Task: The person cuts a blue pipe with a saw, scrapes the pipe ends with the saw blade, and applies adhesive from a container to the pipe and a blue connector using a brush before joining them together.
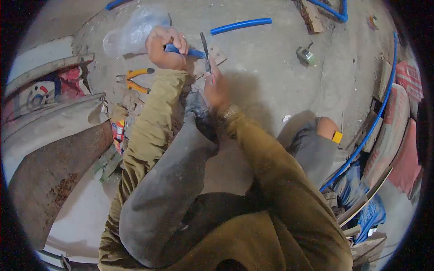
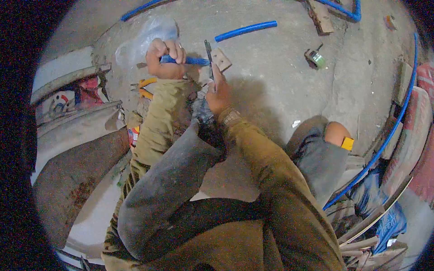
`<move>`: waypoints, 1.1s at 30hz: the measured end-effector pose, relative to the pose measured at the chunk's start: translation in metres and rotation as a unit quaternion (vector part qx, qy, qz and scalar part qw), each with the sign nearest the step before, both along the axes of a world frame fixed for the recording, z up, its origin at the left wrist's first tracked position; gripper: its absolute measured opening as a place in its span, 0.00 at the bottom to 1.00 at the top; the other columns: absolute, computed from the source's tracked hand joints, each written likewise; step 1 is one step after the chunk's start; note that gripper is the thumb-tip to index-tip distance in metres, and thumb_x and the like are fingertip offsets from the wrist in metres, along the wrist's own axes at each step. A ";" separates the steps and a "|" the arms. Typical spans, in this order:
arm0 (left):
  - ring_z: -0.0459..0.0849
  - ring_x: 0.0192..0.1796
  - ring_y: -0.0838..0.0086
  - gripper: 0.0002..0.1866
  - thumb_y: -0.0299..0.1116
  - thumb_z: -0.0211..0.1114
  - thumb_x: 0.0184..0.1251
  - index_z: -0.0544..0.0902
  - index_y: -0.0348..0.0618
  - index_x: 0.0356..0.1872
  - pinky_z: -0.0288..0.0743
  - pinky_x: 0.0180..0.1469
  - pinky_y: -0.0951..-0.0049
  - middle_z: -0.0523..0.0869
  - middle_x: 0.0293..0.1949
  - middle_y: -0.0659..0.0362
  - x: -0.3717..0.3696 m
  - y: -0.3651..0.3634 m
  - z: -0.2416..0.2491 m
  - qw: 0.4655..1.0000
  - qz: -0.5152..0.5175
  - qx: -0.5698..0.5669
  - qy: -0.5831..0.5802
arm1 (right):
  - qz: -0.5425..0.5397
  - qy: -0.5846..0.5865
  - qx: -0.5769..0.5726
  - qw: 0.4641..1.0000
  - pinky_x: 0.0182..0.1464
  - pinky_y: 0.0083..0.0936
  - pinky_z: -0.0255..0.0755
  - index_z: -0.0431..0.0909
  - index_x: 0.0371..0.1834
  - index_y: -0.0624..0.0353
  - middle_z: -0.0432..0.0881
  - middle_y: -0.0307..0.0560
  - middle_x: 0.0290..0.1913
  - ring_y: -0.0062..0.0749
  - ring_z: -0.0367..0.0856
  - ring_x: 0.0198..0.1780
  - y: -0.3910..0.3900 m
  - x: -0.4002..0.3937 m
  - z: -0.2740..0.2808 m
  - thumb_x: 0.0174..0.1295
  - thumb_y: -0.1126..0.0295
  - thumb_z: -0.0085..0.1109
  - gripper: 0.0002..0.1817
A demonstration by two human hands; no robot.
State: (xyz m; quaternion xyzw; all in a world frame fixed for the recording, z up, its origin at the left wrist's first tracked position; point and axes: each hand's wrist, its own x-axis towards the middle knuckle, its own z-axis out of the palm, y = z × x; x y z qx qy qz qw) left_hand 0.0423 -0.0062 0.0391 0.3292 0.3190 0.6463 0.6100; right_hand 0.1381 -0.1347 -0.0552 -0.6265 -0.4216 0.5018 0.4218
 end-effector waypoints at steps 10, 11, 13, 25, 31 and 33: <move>0.67 0.18 0.73 0.13 0.40 0.54 0.63 0.67 0.48 0.22 0.65 0.23 0.72 0.69 0.17 0.60 -0.022 0.011 -0.006 0.987 -0.124 -0.021 -0.104 | 0.002 -0.061 -0.134 0.989 0.52 0.45 0.75 0.72 0.57 0.63 0.80 0.64 0.54 0.59 0.79 0.55 0.026 0.058 0.044 0.64 0.66 0.57 0.20; 0.68 0.19 0.73 0.13 0.39 0.55 0.63 0.67 0.48 0.22 0.64 0.23 0.73 0.70 0.18 0.60 -0.018 0.011 -0.004 0.990 -0.043 -0.037 -0.130 | 0.000 -0.026 -0.176 0.984 0.51 0.44 0.76 0.73 0.53 0.63 0.81 0.64 0.52 0.59 0.80 0.54 0.031 0.061 0.054 0.64 0.66 0.57 0.18; 0.67 0.20 0.75 0.11 0.39 0.57 0.64 0.69 0.48 0.24 0.66 0.25 0.72 0.69 0.19 0.62 -0.007 0.013 -0.020 0.995 0.077 -0.033 -0.045 | 0.052 -0.072 -0.058 0.994 0.48 0.44 0.76 0.73 0.49 0.64 0.82 0.63 0.47 0.58 0.81 0.50 0.034 0.064 0.051 0.64 0.63 0.59 0.17; 0.71 0.26 0.72 0.09 0.40 0.60 0.73 0.76 0.46 0.42 0.71 0.35 0.66 0.70 0.22 0.65 0.023 -0.038 -0.012 0.923 -0.035 -0.289 -0.252 | 0.125 -0.195 0.159 0.960 0.46 0.43 0.74 0.75 0.49 0.62 0.80 0.61 0.43 0.56 0.80 0.45 0.046 0.091 0.112 0.60 0.53 0.66 0.25; 0.76 0.25 0.71 0.15 0.46 0.62 0.71 0.76 0.45 0.44 0.72 0.31 0.67 0.80 0.27 0.63 0.063 -0.093 0.000 0.857 -0.155 -0.078 0.485 | 0.056 -0.129 0.128 0.982 0.37 0.37 0.73 0.79 0.44 0.63 0.83 0.54 0.38 0.38 0.80 0.36 0.063 0.116 0.108 0.62 0.58 0.65 0.18; 0.76 0.24 0.73 0.17 0.48 0.63 0.69 0.76 0.45 0.44 0.72 0.28 0.69 0.80 0.27 0.63 0.067 -0.103 -0.004 0.797 -0.136 0.000 0.588 | 0.055 -0.038 0.006 0.998 0.31 0.31 0.71 0.79 0.43 0.63 0.83 0.51 0.37 0.28 0.78 0.30 0.072 0.126 0.125 0.63 0.61 0.64 0.16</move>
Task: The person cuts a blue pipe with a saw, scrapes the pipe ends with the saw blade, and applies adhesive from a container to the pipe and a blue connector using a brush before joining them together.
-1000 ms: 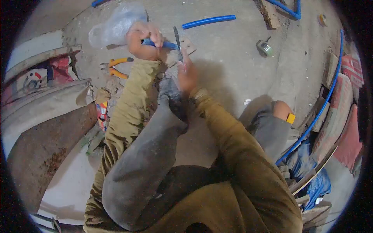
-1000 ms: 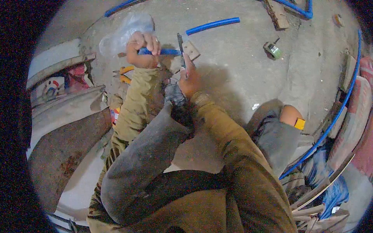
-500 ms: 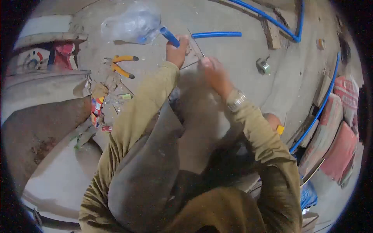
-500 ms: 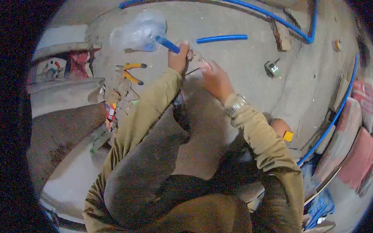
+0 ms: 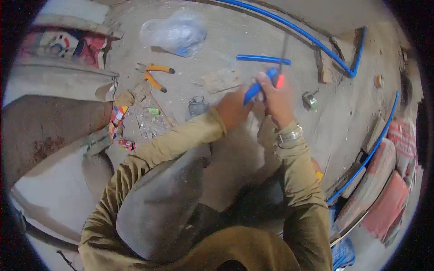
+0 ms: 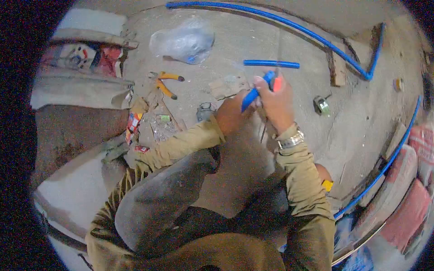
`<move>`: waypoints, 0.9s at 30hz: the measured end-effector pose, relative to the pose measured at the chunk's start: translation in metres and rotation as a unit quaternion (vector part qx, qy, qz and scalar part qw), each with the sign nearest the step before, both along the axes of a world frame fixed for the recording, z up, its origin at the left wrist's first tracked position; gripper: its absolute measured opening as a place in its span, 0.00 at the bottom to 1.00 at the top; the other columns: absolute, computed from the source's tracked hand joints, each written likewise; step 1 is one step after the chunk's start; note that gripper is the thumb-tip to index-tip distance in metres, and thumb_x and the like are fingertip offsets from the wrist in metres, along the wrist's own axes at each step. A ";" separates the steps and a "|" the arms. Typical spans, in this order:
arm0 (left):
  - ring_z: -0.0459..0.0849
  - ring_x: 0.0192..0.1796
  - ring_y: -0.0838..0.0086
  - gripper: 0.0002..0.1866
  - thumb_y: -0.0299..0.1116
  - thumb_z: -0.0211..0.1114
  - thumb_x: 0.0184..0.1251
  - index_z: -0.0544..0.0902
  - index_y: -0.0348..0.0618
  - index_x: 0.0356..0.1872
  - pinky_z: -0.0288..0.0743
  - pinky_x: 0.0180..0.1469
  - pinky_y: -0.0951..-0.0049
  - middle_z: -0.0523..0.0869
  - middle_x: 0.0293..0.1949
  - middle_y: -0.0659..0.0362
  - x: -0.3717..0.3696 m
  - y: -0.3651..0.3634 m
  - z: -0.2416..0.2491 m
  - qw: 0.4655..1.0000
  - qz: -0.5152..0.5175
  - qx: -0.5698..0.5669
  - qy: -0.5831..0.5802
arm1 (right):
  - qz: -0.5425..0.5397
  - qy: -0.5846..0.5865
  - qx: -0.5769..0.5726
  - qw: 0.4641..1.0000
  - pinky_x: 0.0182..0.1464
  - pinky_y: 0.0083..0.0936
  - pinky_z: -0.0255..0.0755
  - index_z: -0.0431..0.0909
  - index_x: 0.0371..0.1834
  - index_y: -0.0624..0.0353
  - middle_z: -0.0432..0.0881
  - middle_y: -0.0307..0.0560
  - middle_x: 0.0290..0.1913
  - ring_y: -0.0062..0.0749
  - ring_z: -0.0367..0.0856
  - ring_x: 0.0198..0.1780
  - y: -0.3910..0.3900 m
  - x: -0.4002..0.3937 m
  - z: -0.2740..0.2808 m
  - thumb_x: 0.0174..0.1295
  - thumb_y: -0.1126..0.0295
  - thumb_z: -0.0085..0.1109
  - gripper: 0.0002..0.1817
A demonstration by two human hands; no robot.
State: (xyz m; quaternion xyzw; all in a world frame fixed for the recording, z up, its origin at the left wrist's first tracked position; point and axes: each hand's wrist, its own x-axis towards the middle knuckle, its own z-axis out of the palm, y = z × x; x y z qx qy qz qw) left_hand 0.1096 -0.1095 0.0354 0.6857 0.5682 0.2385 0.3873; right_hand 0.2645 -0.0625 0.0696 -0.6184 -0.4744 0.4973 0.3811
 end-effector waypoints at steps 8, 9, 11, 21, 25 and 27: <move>0.73 0.21 0.80 0.16 0.48 0.65 0.66 0.76 0.47 0.41 0.68 0.21 0.75 0.74 0.22 0.67 -0.010 -0.013 0.023 0.794 -0.151 -0.473 -0.350 | 0.063 0.347 -0.086 0.932 0.19 0.13 0.60 0.72 0.52 0.64 0.85 0.49 0.33 0.14 0.67 0.17 -0.001 0.030 0.023 0.65 0.67 0.63 0.17; 0.72 0.21 0.80 0.16 0.48 0.65 0.66 0.76 0.47 0.41 0.68 0.21 0.75 0.73 0.22 0.67 -0.008 -0.018 0.023 0.791 -0.160 -0.472 -0.353 | 0.078 0.355 -0.082 0.928 0.19 0.13 0.60 0.72 0.53 0.64 0.85 0.49 0.34 0.14 0.67 0.17 0.000 0.033 0.025 0.65 0.68 0.62 0.18; 0.71 0.21 0.81 0.16 0.47 0.65 0.66 0.76 0.47 0.40 0.67 0.21 0.77 0.72 0.23 0.67 -0.003 -0.021 0.021 0.786 -0.182 -0.470 -0.358 | 0.077 0.287 -0.100 0.950 0.18 0.14 0.60 0.72 0.53 0.62 0.84 0.47 0.33 0.14 0.67 0.17 0.002 0.034 0.011 0.66 0.67 0.61 0.17; 0.72 0.26 0.75 0.12 0.37 0.57 0.74 0.74 0.39 0.50 0.72 0.31 0.74 0.74 0.27 0.62 -0.090 0.058 0.030 0.572 0.346 -0.247 -0.701 | 0.230 -0.105 0.091 0.963 0.36 0.33 0.75 0.81 0.49 0.60 0.84 0.50 0.33 0.40 0.81 0.30 -0.015 0.026 0.025 0.70 0.58 0.54 0.17; 0.72 0.32 0.73 0.08 0.30 0.57 0.72 0.72 0.35 0.44 0.71 0.37 0.72 0.73 0.31 0.59 -0.117 0.066 0.026 0.532 0.374 -0.178 -0.738 | 0.246 -0.188 0.171 0.935 0.42 0.35 0.77 0.81 0.52 0.57 0.85 0.56 0.38 0.52 0.85 0.39 -0.039 -0.013 0.033 0.69 0.64 0.54 0.14; 0.72 0.31 0.73 0.06 0.28 0.56 0.71 0.72 0.37 0.42 0.71 0.36 0.70 0.72 0.30 0.59 -0.111 0.065 0.022 0.524 0.398 -0.170 -0.734 | 0.252 -0.176 0.164 0.937 0.42 0.38 0.77 0.79 0.54 0.55 0.85 0.56 0.42 0.54 0.84 0.42 -0.044 -0.023 0.040 0.63 0.71 0.57 0.16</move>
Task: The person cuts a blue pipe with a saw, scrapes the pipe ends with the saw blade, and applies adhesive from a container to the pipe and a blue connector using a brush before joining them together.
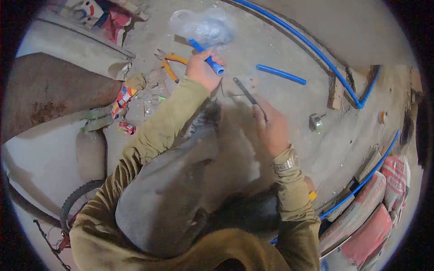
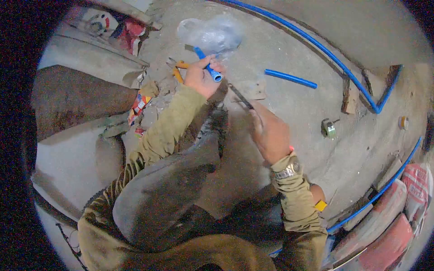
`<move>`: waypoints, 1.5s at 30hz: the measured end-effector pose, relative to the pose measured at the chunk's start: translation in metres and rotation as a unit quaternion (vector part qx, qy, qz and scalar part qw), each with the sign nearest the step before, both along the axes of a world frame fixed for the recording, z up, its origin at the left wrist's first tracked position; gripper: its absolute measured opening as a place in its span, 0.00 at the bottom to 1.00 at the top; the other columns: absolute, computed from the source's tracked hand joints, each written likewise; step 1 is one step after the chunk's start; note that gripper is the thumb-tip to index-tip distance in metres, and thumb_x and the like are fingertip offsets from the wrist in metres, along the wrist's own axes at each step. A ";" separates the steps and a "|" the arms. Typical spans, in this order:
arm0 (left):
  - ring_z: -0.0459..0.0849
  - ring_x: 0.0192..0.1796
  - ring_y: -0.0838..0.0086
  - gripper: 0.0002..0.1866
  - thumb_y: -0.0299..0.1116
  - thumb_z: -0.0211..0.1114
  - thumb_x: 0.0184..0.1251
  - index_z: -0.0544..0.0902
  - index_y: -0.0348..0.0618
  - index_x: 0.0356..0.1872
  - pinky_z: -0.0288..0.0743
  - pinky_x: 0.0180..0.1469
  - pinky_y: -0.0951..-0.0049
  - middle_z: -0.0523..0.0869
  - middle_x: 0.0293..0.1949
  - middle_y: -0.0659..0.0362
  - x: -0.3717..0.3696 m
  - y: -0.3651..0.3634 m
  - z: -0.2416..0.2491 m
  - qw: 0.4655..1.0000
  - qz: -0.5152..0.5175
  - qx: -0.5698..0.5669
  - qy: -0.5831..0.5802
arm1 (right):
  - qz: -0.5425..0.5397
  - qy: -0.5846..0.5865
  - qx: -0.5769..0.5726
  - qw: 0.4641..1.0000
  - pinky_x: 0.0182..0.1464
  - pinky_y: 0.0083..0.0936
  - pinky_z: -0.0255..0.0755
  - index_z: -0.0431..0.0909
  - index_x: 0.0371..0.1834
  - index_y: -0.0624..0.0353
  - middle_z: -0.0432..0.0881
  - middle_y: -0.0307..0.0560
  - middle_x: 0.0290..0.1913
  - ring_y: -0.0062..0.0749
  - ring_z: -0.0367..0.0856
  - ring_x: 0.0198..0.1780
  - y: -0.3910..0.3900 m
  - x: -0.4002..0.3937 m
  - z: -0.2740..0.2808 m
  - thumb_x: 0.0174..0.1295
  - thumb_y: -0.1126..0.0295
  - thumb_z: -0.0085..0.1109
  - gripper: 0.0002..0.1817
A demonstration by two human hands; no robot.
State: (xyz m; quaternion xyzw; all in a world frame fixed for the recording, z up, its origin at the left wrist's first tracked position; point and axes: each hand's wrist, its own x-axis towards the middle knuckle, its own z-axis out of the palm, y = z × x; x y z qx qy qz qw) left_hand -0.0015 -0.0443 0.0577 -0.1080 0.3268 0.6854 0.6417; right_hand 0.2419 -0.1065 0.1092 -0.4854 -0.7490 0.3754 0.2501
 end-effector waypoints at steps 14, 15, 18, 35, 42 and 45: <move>0.71 0.25 0.71 0.09 0.33 0.58 0.64 0.74 0.44 0.43 0.68 0.30 0.67 0.71 0.25 0.61 0.010 0.009 0.014 0.977 -0.197 0.079 0.030 | 0.045 0.304 -0.568 0.763 0.27 0.25 0.75 0.78 0.50 0.58 0.83 0.45 0.33 0.32 0.81 0.24 -0.001 -0.005 -0.013 0.68 0.70 0.53 0.11; 0.73 0.27 0.68 0.14 0.34 0.59 0.62 0.75 0.43 0.48 0.70 0.31 0.66 0.73 0.27 0.59 -0.003 0.021 0.002 0.958 -0.262 0.112 0.043 | 0.028 0.287 -0.553 0.782 0.26 0.24 0.75 0.78 0.49 0.58 0.81 0.43 0.32 0.28 0.79 0.24 -0.002 -0.001 -0.015 0.69 0.68 0.53 0.10; 0.79 0.33 0.55 0.22 0.32 0.59 0.60 0.76 0.44 0.57 0.75 0.40 0.57 0.79 0.31 0.51 -0.031 0.054 -0.049 0.517 -0.368 -0.009 0.773 | -0.041 0.265 -0.543 0.796 0.23 0.21 0.73 0.77 0.45 0.58 0.78 0.39 0.29 0.21 0.75 0.22 -0.005 0.005 -0.026 0.71 0.64 0.53 0.10; 0.80 0.55 0.52 0.17 0.32 0.62 0.61 0.78 0.40 0.51 0.74 0.56 0.52 0.81 0.51 0.45 0.115 0.089 -0.110 0.335 -0.429 0.133 0.828 | -0.218 0.270 -0.351 0.870 0.27 0.29 0.72 0.75 0.53 0.60 0.75 0.39 0.28 0.26 0.74 0.23 0.017 0.023 -0.048 0.74 0.61 0.46 0.16; 0.78 0.35 0.66 0.11 0.21 0.56 0.59 0.71 0.41 0.43 0.73 0.40 0.67 0.77 0.32 0.56 0.057 0.040 0.005 0.962 -0.262 0.062 0.057 | -0.100 0.020 -0.105 0.989 0.40 0.48 0.71 0.75 0.50 0.59 0.79 0.60 0.33 0.63 0.78 0.35 0.013 0.037 -0.024 0.74 0.62 0.44 0.15; 0.71 0.28 0.71 0.08 0.20 0.55 0.57 0.69 0.43 0.36 0.66 0.34 0.72 0.73 0.28 0.58 0.021 0.041 -0.019 0.991 -0.120 0.050 -0.043 | -0.061 0.012 -0.077 0.995 0.39 0.50 0.70 0.75 0.47 0.58 0.79 0.62 0.34 0.66 0.78 0.37 0.008 0.022 -0.021 0.73 0.62 0.44 0.13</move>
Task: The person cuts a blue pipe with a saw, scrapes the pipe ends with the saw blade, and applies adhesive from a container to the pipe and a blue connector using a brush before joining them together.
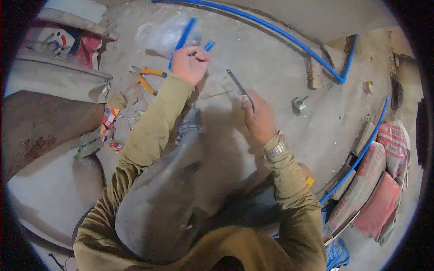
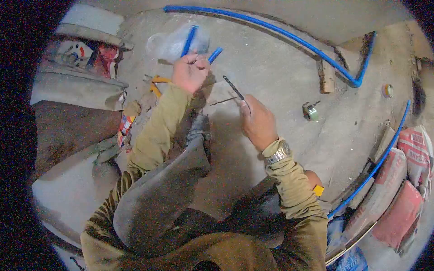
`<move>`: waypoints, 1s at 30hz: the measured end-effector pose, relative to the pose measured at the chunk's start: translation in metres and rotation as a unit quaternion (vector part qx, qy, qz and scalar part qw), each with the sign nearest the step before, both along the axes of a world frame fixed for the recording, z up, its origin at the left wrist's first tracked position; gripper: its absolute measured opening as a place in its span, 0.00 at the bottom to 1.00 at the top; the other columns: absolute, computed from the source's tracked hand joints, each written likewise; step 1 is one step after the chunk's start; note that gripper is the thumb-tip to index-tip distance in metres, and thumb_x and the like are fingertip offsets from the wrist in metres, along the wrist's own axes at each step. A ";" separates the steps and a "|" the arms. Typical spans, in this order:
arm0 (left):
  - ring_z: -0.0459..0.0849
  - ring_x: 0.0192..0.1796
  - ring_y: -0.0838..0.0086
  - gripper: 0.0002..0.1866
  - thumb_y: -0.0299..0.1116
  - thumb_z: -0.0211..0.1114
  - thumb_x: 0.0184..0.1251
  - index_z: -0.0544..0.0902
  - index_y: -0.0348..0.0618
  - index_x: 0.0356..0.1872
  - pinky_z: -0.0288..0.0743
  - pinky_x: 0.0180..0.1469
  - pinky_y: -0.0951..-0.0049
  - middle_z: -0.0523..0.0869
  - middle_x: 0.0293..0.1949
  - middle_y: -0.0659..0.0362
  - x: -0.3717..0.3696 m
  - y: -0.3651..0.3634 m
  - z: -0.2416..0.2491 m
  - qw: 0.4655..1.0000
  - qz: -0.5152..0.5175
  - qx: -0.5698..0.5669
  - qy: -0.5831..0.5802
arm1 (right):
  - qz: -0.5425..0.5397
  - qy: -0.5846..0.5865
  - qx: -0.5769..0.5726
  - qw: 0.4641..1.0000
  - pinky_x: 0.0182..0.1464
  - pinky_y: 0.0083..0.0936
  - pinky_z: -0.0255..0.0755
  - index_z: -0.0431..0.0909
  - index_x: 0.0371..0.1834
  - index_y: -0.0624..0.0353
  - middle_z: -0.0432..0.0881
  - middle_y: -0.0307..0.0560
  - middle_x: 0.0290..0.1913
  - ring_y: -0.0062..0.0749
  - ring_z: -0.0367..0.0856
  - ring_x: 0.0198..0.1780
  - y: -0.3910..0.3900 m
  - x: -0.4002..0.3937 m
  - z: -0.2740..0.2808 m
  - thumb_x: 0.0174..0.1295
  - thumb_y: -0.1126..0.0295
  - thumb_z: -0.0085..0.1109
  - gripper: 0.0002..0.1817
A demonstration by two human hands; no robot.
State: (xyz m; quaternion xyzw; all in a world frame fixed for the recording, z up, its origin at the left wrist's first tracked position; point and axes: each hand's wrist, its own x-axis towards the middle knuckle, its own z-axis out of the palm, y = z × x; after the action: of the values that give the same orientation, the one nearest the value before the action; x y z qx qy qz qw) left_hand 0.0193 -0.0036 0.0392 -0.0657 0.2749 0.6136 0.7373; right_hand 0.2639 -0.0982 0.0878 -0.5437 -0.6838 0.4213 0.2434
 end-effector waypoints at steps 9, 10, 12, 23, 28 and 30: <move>0.81 0.35 0.60 0.09 0.31 0.64 0.54 0.79 0.42 0.36 0.75 0.41 0.63 0.82 0.34 0.51 -0.054 -0.024 -0.065 0.629 0.048 -0.027 0.776 | 0.007 -0.028 -0.024 0.999 0.35 0.49 0.70 0.75 0.43 0.60 0.79 0.64 0.30 0.65 0.78 0.35 0.008 0.005 -0.008 0.71 0.65 0.46 0.11; 0.83 0.44 0.54 0.18 0.34 0.68 0.52 0.79 0.40 0.44 0.76 0.50 0.59 0.85 0.42 0.47 -0.073 -0.016 -0.076 0.544 0.043 -0.110 0.830 | 0.009 -0.026 -0.024 0.999 0.35 0.49 0.70 0.76 0.44 0.60 0.79 0.65 0.29 0.65 0.78 0.35 0.009 0.007 -0.013 0.71 0.65 0.47 0.11; 0.83 0.47 0.53 0.20 0.35 0.69 0.52 0.78 0.41 0.46 0.75 0.51 0.58 0.84 0.42 0.46 -0.106 -0.004 -0.098 0.492 0.015 -0.162 0.855 | 0.016 -0.032 -0.031 0.999 0.35 0.48 0.70 0.76 0.44 0.60 0.79 0.64 0.29 0.64 0.78 0.35 0.010 0.007 -0.016 0.71 0.66 0.48 0.10; 0.82 0.50 0.71 0.27 0.27 0.62 0.60 0.72 0.43 0.64 0.78 0.50 0.73 0.82 0.52 0.49 -0.140 -0.021 -0.015 0.943 -0.059 0.150 0.290 | 0.030 -0.018 -0.050 0.998 0.38 0.48 0.71 0.77 0.46 0.61 0.80 0.62 0.29 0.62 0.80 0.34 0.008 0.000 -0.014 0.71 0.64 0.49 0.12; 0.82 0.54 0.69 0.23 0.35 0.56 0.72 0.71 0.40 0.66 0.77 0.53 0.72 0.81 0.55 0.49 -0.092 -0.036 0.037 0.852 -0.213 0.125 0.461 | 0.032 -0.023 -0.068 0.997 0.38 0.48 0.70 0.77 0.46 0.61 0.80 0.62 0.29 0.62 0.80 0.34 0.008 -0.003 -0.014 0.71 0.63 0.48 0.13; 0.83 0.50 0.67 0.22 0.38 0.56 0.74 0.73 0.38 0.64 0.78 0.52 0.71 0.82 0.54 0.49 -0.080 -0.039 0.029 0.612 -0.306 0.137 0.717 | 0.033 -0.020 -0.057 0.998 0.38 0.48 0.70 0.76 0.46 0.60 0.80 0.63 0.28 0.62 0.80 0.34 0.007 -0.006 -0.014 0.71 0.63 0.49 0.13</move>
State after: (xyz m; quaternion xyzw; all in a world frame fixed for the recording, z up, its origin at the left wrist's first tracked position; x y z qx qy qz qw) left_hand -0.0605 -0.0431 0.0678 0.5845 0.6328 0.2344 0.4506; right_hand 0.2580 -0.0914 0.0741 -0.5421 -0.6810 0.4567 0.1839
